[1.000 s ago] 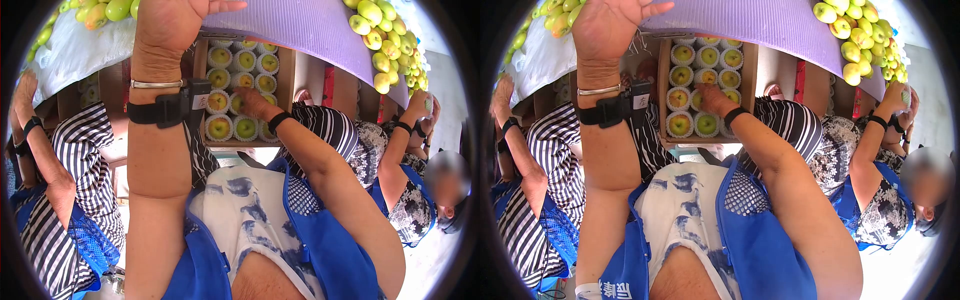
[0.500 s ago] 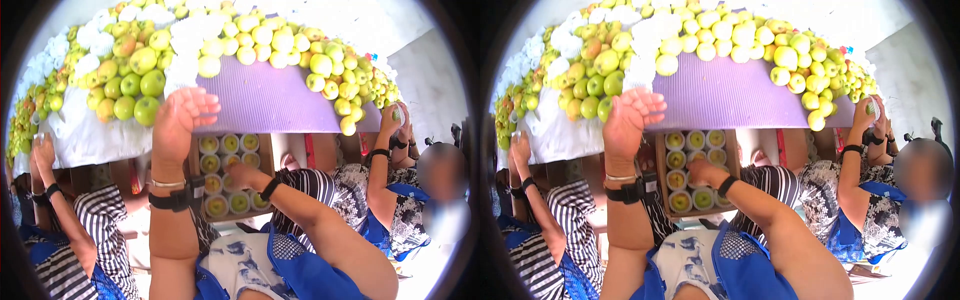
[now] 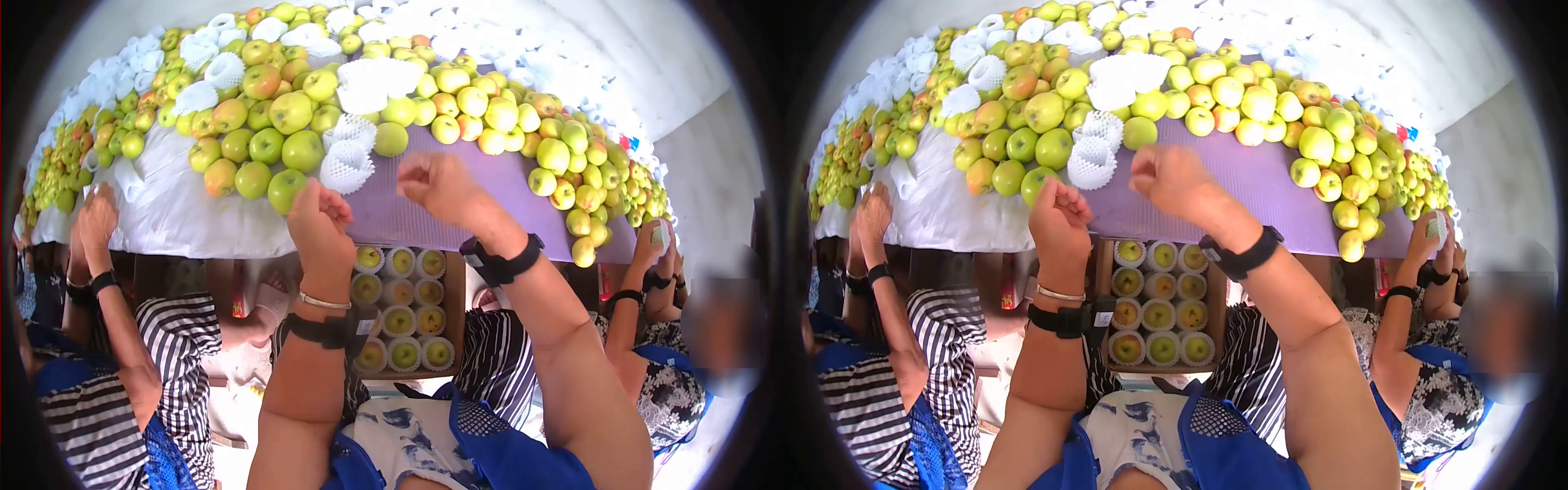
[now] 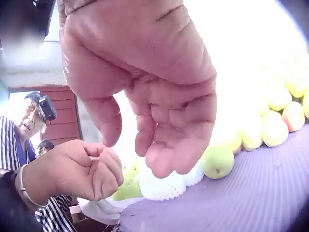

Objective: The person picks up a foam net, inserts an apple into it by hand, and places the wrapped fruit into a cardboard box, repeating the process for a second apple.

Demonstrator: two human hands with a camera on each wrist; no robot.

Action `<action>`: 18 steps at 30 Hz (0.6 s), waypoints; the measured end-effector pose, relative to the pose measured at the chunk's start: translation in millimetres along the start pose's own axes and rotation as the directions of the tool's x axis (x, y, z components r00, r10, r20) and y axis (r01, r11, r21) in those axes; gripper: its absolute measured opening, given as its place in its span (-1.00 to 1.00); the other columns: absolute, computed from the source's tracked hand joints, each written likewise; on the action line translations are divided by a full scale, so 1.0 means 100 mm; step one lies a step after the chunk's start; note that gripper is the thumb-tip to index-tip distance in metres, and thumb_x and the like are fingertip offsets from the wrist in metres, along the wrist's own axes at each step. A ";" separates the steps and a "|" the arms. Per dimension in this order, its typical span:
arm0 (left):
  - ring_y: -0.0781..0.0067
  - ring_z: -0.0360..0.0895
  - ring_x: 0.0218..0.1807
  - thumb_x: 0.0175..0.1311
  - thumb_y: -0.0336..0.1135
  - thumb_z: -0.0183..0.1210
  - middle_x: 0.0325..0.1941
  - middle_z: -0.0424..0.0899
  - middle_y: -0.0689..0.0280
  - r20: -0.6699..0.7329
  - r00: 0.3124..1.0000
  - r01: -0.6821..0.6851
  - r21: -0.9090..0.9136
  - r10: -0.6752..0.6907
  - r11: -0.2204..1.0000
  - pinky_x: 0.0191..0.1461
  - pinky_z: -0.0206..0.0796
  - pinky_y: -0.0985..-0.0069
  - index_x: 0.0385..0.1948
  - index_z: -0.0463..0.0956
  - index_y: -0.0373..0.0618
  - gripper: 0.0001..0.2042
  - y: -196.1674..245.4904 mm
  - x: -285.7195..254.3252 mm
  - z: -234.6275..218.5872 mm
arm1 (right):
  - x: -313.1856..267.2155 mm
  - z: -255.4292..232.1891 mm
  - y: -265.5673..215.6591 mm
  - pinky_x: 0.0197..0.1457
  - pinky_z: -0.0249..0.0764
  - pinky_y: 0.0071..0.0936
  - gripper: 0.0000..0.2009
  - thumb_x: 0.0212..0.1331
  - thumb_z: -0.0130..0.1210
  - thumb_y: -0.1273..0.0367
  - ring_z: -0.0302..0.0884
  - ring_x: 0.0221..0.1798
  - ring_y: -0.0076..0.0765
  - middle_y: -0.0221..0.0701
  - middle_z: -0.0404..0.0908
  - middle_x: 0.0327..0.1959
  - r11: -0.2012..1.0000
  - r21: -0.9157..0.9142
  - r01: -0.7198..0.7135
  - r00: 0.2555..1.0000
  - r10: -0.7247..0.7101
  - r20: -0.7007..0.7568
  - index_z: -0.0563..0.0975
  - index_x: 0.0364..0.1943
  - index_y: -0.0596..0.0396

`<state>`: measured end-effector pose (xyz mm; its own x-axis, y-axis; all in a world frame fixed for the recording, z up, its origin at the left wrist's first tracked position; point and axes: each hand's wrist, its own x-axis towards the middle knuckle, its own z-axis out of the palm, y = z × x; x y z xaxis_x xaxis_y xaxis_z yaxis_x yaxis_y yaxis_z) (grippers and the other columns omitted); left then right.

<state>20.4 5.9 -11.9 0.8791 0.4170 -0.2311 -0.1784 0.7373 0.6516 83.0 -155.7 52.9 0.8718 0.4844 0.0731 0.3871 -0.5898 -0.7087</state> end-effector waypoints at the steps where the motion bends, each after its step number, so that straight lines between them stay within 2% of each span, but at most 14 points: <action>1: 0.53 0.33 -0.57 0.32 -0.21 -0.07 -0.62 0.38 0.40 -0.034 0.999 -0.017 -0.022 0.016 1.000 -0.50 0.17 0.58 -0.56 0.33 -0.03 -0.77 0.03 0.00 0.00 | 0.07 0.08 -0.04 -0.24 0.44 -0.25 -0.77 -0.13 0.24 0.36 0.52 -0.33 -0.03 -0.15 0.58 -0.46 1.000 -0.012 -0.004 0.998 0.003 -0.062 0.53 -0.39 0.18; 2: 0.53 0.30 -0.58 0.31 -0.22 -0.06 -0.63 0.36 0.41 -0.066 0.997 -0.037 -0.042 0.034 0.998 -0.52 0.14 0.59 -0.57 0.31 -0.03 -0.77 0.06 0.01 0.01 | 0.14 0.18 -0.07 -0.22 0.44 -0.26 -0.78 -0.15 0.26 0.37 0.51 -0.30 -0.04 -0.16 0.57 -0.43 0.992 -0.081 0.097 0.982 -0.109 -0.153 0.54 -0.40 0.17; 4: 0.55 0.29 -0.63 0.28 -0.21 -0.07 -0.66 0.34 0.41 -0.120 0.992 -0.046 -0.052 0.040 0.998 -0.56 0.13 0.60 -0.60 0.30 -0.06 -0.75 0.09 0.05 0.00 | 0.29 0.45 -0.07 -0.17 0.44 -0.26 -0.78 -0.19 0.28 0.40 0.49 -0.23 -0.06 -0.17 0.55 -0.37 0.932 -0.230 0.281 0.889 -0.343 -0.303 0.54 -0.41 0.16; 7: 0.57 0.29 -0.64 0.27 -0.24 -0.08 -0.68 0.34 0.40 -0.107 0.993 -0.052 -0.024 0.049 0.998 -0.56 0.14 0.61 -0.58 0.30 -0.08 -0.77 0.09 0.03 0.04 | 0.43 0.71 0.15 -0.12 0.43 -0.28 -0.75 -0.25 0.31 0.42 0.45 -0.18 -0.05 -0.19 0.51 -0.29 0.871 -0.318 0.374 0.854 -0.458 -0.248 0.54 -0.41 0.13; 10: 0.56 0.33 -0.58 0.28 -0.26 -0.07 -0.62 0.39 0.39 -0.048 0.988 -0.140 0.071 0.144 0.988 -0.51 0.18 0.61 -0.53 0.33 -0.08 -0.81 0.11 0.05 0.03 | 0.47 0.70 0.31 -0.18 0.43 -0.36 -0.75 -0.18 0.31 0.44 0.48 -0.24 -0.26 -0.35 0.57 -0.37 0.860 -0.268 0.434 0.765 -0.509 -0.395 0.54 -0.35 0.14; 12: 0.53 0.39 -0.50 0.30 -0.25 -0.05 -0.54 0.44 0.37 -0.054 0.968 -0.230 0.190 0.244 0.955 -0.44 0.24 0.59 -0.47 0.36 -0.09 -0.83 0.11 0.05 0.02 | 0.35 0.61 0.32 -0.20 0.43 -0.40 -0.82 -0.10 0.27 0.43 0.48 -0.22 -0.34 -0.36 0.56 -0.36 0.951 0.102 0.293 0.873 -0.222 -0.434 0.54 -0.37 0.12; 13: 0.52 0.41 -0.45 0.30 -0.25 -0.06 -0.49 0.47 0.35 -0.040 0.964 -0.244 0.241 0.261 0.939 -0.39 0.26 0.59 -0.43 0.37 -0.11 -0.83 0.10 0.04 0.04 | 0.25 0.55 0.28 -0.21 0.44 -0.43 -0.85 -0.07 0.25 0.43 0.48 -0.21 -0.39 -0.37 0.55 -0.35 0.937 0.286 0.200 0.907 -0.066 -0.416 0.54 -0.38 0.11; 15: 0.51 0.46 -0.35 0.31 -0.24 -0.06 -0.37 0.52 0.32 0.001 0.955 -0.279 0.340 0.296 0.898 -0.30 0.30 0.58 -0.36 0.40 -0.14 -0.83 0.07 0.03 0.08 | 0.03 0.42 0.20 -0.17 0.42 -0.50 -0.92 0.03 0.17 0.45 0.46 -0.20 -0.51 -0.44 0.57 -0.33 0.778 0.610 0.148 0.961 0.034 -0.276 0.54 -0.37 0.11; 16: 0.49 0.47 -0.29 0.31 -0.24 -0.06 -0.31 0.53 0.30 0.071 0.966 -0.257 0.297 0.247 0.920 -0.24 0.31 0.56 -0.31 0.40 -0.17 -0.81 0.05 0.03 0.09 | -0.06 0.37 0.19 -0.16 0.41 -0.53 -0.95 0.08 0.13 0.47 0.45 -0.20 -0.57 -0.48 0.57 -0.31 0.660 0.743 0.107 0.979 0.061 -0.195 0.54 -0.37 0.11; 18: 0.47 0.49 -0.19 0.31 -0.23 -0.06 -0.19 0.55 0.26 0.213 0.966 -0.195 0.219 0.148 0.956 -0.12 0.33 0.52 -0.20 0.42 -0.22 -0.76 0.01 0.00 0.09 | -0.19 0.30 0.22 -0.10 0.39 -0.56 -0.94 0.12 0.07 0.49 0.45 -0.19 -0.58 -0.48 0.57 -0.27 0.420 0.901 0.105 0.991 0.036 -0.132 0.53 -0.33 0.12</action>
<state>24.6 1.7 -4.9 0.9165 0.3991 0.0271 -0.2453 0.5073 0.8261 66.2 -159.0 14.9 0.9173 0.3729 0.1395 -0.0164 0.3854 -0.9226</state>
